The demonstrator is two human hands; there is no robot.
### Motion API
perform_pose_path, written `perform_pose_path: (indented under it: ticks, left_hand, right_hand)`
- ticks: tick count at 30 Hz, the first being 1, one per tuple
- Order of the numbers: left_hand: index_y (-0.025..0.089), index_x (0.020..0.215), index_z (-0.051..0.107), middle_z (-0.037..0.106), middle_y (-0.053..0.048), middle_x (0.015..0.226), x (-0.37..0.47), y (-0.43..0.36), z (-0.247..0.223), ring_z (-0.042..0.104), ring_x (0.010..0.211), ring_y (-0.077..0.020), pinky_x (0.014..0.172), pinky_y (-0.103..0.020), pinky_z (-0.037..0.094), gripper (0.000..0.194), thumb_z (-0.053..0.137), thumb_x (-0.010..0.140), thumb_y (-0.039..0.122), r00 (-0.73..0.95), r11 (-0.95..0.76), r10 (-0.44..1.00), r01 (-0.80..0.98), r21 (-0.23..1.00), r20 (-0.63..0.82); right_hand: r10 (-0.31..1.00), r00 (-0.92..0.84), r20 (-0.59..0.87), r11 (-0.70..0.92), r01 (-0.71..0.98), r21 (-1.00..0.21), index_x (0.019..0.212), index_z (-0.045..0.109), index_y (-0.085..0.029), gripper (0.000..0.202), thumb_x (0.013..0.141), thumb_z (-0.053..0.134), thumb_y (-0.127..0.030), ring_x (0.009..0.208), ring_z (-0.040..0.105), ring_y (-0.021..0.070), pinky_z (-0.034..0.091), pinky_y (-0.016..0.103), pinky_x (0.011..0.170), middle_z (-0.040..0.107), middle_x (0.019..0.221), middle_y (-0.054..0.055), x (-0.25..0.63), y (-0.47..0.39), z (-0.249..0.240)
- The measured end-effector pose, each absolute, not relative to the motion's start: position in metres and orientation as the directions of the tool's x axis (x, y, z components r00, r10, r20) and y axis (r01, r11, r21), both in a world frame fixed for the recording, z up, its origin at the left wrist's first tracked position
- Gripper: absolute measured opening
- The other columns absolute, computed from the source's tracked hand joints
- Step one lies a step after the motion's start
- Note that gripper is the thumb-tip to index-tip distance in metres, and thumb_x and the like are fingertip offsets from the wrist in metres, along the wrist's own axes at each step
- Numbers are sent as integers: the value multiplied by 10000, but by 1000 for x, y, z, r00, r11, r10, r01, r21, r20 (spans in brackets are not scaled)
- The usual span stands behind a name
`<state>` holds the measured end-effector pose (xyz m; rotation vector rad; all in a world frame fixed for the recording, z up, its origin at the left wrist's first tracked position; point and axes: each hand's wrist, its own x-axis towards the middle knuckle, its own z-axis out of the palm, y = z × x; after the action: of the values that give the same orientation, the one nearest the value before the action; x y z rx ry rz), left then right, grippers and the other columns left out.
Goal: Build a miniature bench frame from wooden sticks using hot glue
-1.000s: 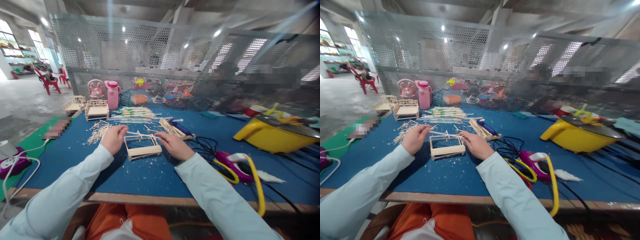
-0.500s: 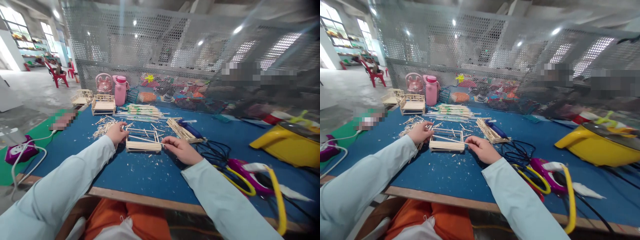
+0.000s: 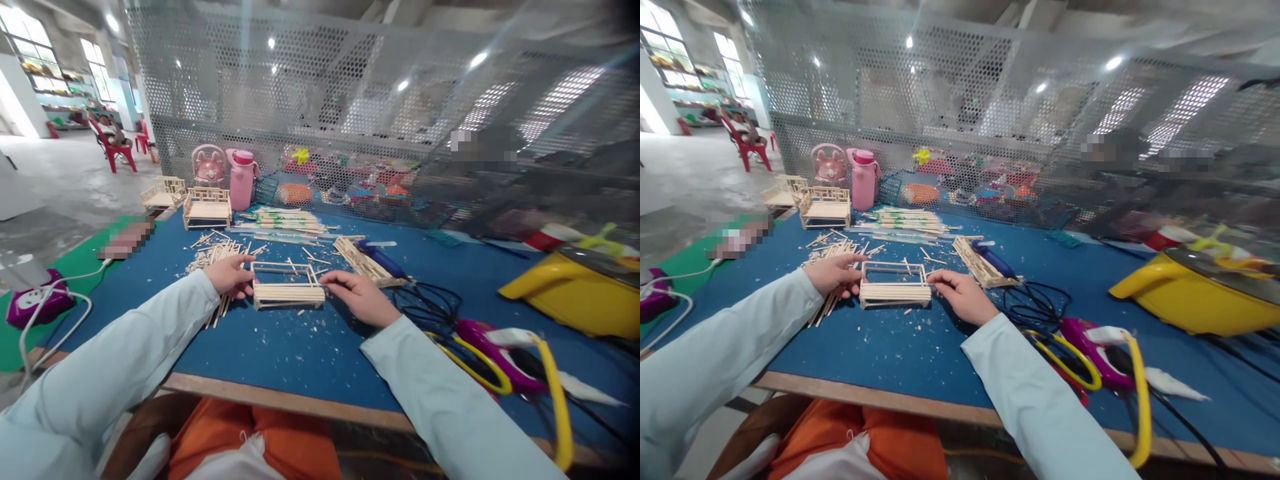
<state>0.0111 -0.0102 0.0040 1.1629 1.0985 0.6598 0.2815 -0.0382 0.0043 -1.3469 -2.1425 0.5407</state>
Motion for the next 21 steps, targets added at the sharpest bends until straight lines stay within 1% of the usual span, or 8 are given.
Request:
perform_pose_path:
  ticks: [4,7,13,18,21]
  left_hand:
    - [97,1303,234,546,51,509,8,-12,0,558,433,-87,379,-148,441,616,487,753,-13,392,349,858,27,937,-331]
    - [86,1329,189,559,43,499,6,-11,-1,570,442,-94,423,-171,486,678,491,736,-47,415,383,841,-6,924,-346]
    - [83,1366,75,597,16,508,6,-10,-3,555,403,-84,413,-158,484,820,544,709,-63,417,405,837,-36,913,-355]
    - [101,1369,82,592,22,502,5,-13,-2,571,437,-95,430,-175,501,846,592,704,-18,420,413,827,-5,911,-373]
    - [123,1370,79,596,25,518,4,-15,-2,580,459,-98,437,-176,504,871,605,690,-20,417,412,826,10,911,-378]
  right_hand:
    - [904,-353,240,425,697,-578,821,598,-173,215,768,422,-285,752,580,175,441,300,724,647,820,50,280,-38,4]
    - [900,-366,237,434,700,-566,809,601,-179,202,767,428,-272,756,580,174,436,297,731,647,816,46,279,-38,4]
    - [901,-375,221,431,700,-570,806,609,-178,193,762,432,-240,729,582,167,441,291,709,652,789,43,279,-39,3]
    - [907,-367,208,415,687,-597,820,606,-169,184,762,456,-260,737,585,168,440,289,705,652,801,48,280,-41,3]
    - [904,-373,208,416,663,-622,836,605,-163,189,760,456,-250,758,583,166,434,290,716,650,824,50,280,-42,3]
